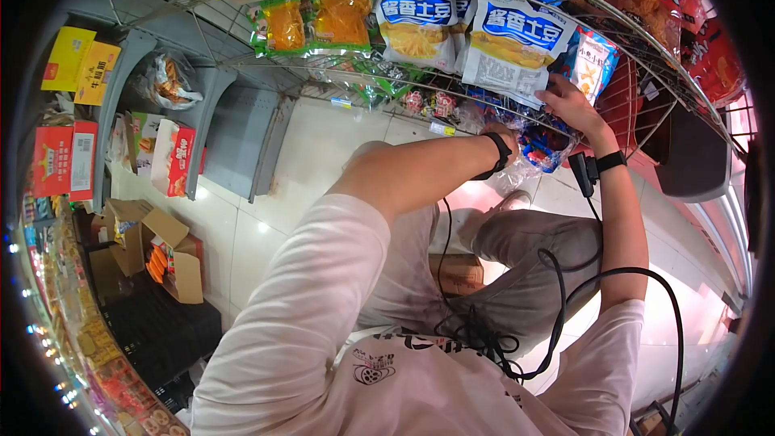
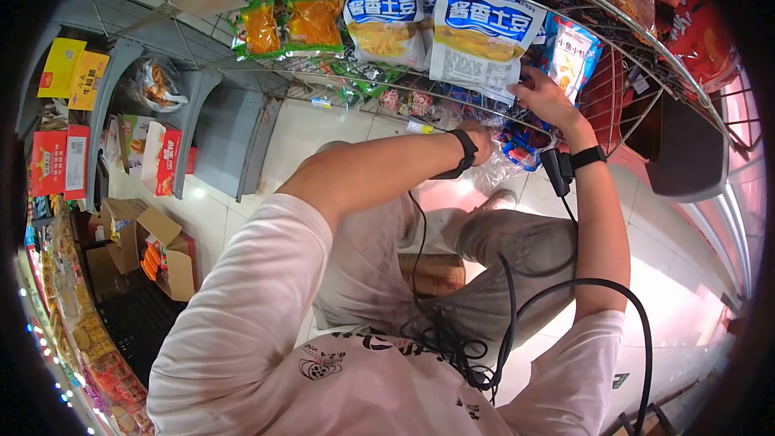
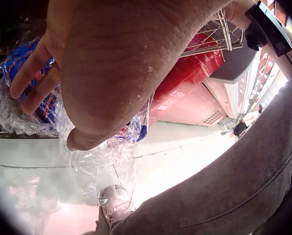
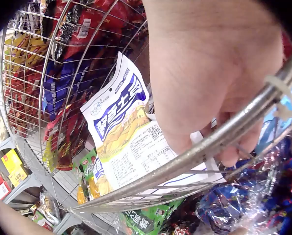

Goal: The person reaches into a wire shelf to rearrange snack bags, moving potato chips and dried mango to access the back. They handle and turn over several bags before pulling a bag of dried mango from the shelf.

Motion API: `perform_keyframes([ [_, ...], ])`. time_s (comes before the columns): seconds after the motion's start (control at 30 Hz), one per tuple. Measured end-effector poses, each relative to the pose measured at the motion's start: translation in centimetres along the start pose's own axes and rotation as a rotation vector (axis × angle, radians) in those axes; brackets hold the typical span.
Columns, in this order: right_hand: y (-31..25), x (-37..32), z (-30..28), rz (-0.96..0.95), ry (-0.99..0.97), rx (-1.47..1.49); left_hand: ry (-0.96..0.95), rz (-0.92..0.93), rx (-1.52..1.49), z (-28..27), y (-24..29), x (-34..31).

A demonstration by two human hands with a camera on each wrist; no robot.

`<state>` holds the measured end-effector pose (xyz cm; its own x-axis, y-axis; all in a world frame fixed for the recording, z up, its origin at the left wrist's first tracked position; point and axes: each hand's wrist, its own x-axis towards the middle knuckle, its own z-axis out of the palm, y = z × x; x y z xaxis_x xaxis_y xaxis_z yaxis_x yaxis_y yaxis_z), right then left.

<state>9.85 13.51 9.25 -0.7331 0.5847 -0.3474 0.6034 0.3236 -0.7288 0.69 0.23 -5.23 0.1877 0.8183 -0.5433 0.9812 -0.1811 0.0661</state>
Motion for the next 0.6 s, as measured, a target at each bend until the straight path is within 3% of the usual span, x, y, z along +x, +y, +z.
perform_keyframes([
  [0.23, 0.4, 0.1, 0.1, -0.054, 0.006, 0.065, -0.061, 0.002, 0.158, -0.4, 0.5, 0.0],
  [0.4, 0.3, 0.2, 0.0, -0.052, -0.009, 0.065, -0.154, -0.027, 0.014, -1.1, 0.3, 0.5],
  [0.6, -0.1, -0.2, 0.0, -0.058, 0.017, 0.093, -0.125, -0.040, 0.008, -1.7, 0.5, -0.4],
])
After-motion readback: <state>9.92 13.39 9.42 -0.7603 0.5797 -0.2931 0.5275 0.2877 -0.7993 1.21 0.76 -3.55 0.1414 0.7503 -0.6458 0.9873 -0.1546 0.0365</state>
